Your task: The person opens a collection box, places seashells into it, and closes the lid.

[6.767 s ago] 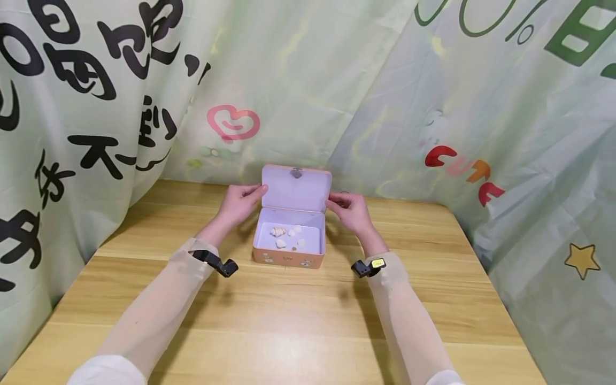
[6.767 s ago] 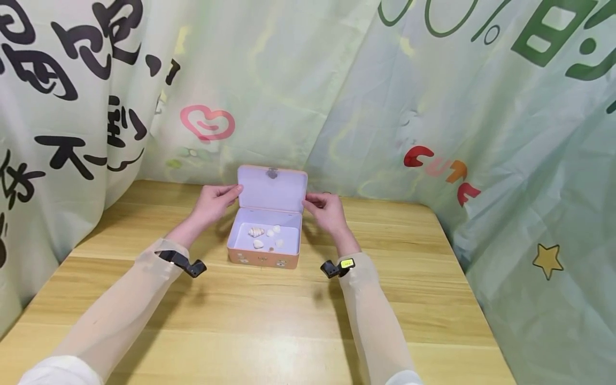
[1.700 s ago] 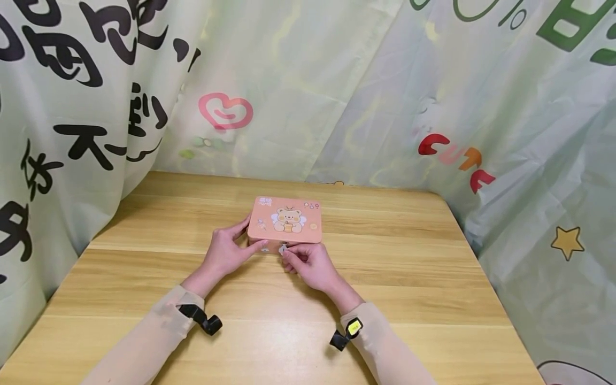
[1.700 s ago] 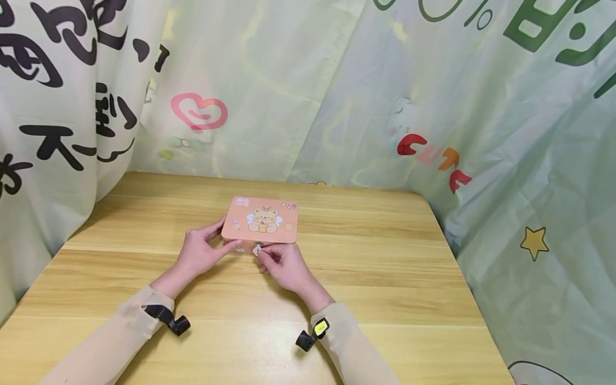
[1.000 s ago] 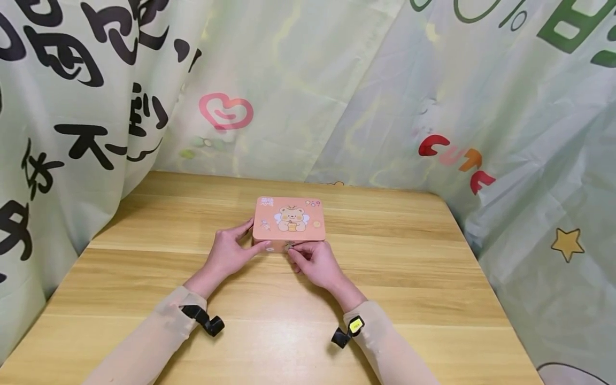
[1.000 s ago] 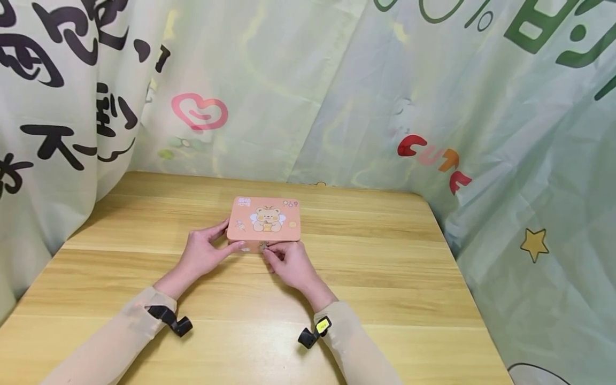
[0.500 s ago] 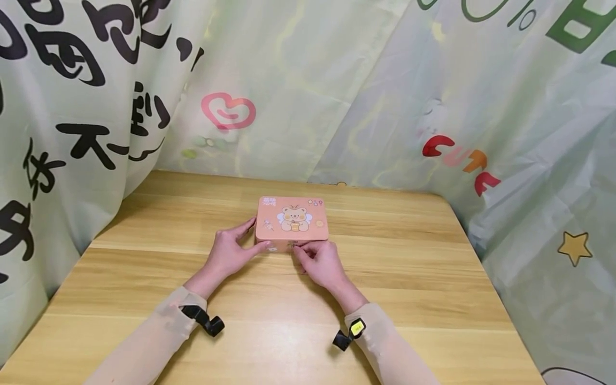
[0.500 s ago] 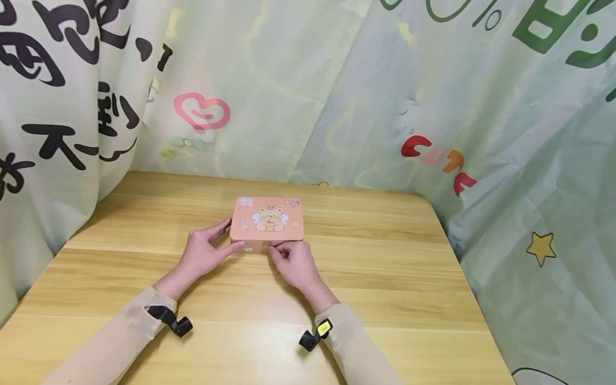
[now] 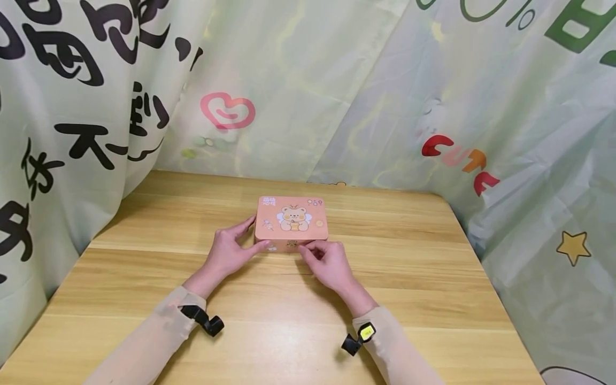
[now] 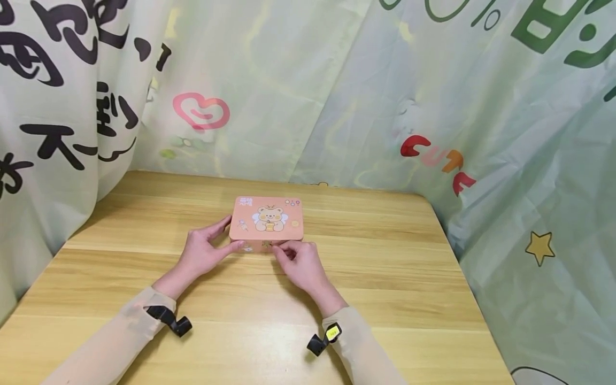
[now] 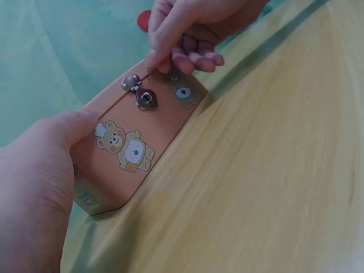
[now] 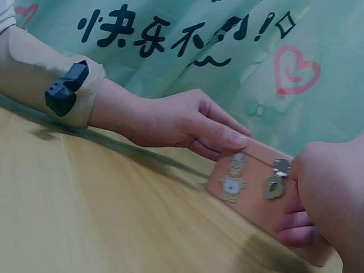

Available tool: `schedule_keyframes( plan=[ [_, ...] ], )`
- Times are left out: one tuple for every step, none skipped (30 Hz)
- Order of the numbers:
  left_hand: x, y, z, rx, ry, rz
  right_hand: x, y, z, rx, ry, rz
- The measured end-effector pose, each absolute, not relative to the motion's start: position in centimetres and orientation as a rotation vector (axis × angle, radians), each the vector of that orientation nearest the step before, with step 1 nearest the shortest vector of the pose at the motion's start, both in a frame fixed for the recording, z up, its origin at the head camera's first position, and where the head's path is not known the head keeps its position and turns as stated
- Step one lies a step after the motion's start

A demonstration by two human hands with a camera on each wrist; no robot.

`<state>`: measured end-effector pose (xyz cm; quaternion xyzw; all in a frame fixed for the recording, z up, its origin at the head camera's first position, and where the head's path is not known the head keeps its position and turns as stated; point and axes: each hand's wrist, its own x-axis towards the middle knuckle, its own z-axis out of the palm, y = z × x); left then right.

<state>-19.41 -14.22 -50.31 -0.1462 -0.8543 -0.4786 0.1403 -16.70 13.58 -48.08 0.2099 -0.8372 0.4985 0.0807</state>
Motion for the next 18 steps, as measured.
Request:
schedule_keyframes(
  plan=[
    [-19.4, -14.2, -50.3, -0.426, -2.461, -1.384, -16.7, 13.8, -48.0, 0.623, -2.487, 1.486],
    [-19.4, -14.2, -50.2, -0.427, -2.459, -1.388, -16.8, 14.1, -47.9, 0.622, -2.47, 1.484],
    [-19.5, -14.2, -50.1, -0.428, -2.459, -1.392, -16.8, 14.3, -47.8, 0.616, -2.456, 1.484],
    [-19.4, -14.2, -50.0, -0.427, -2.461, -1.394, -16.9, 14.6, -47.8, 0.614, -2.44, 1.492],
    [-19.4, -14.2, -49.9, -0.427, -2.461, -1.4, -16.9, 14.8, -47.7, 0.609, -2.427, 1.493],
    [-19.4, -14.3, -49.8, -0.427, -2.463, -1.405, -17.0, 15.0, -47.6, 0.602, -2.416, 1.493],
    [-19.4, -14.3, -49.8, -0.425, -2.465, -1.41, -17.0, 15.2, -47.5, 0.596, -2.407, 1.494],
    [-19.4, -14.3, -49.7, -0.426, -2.464, -1.42, -17.0, 15.4, -47.4, 0.592, -2.398, 1.491],
    [-19.4, -14.3, -49.6, -0.425, -2.462, -1.427, -17.0, 15.6, -47.3, 0.585, -2.391, 1.49],
    [-19.4, -14.3, -49.5, -0.425, -2.46, -1.435, -17.0, 15.8, -47.2, 0.58, -2.385, 1.493],
    [-19.4, -14.2, -49.5, -0.426, -2.456, -1.444, -17.0, 16.0, -47.2, 0.574, -2.382, 1.489],
    [-19.4, -14.2, -49.4, -0.427, -2.457, -1.446, -17.0, 16.2, -47.1, 0.569, -2.378, 1.49],
    [-19.3, -14.2, -49.3, -0.427, -2.46, -1.449, -17.0, 16.3, -47.0, 0.566, -2.373, 1.492],
    [-19.3, -14.2, -49.2, -0.428, -2.464, -1.453, -17.0, 16.5, -46.9, 0.564, -2.367, 1.491],
    [-19.3, -14.2, -49.1, -0.423, -2.473, -1.455, -17.1, 16.7, -46.9, 0.563, -2.362, 1.49],
    [-19.3, -14.2, -49.0, -0.417, -2.482, -1.461, -17.1, 16.8, -46.8, 0.564, -2.355, 1.49],
    [-19.3, -14.2, -48.9, -0.408, -2.493, -1.464, -17.1, 17.0, -46.7, 0.563, -2.35, 1.489],
    [-19.3, -14.2, -48.8, -0.401, -2.506, -1.464, -17.2, 17.2, -46.6, 0.56, -2.344, 1.485]
  ],
)
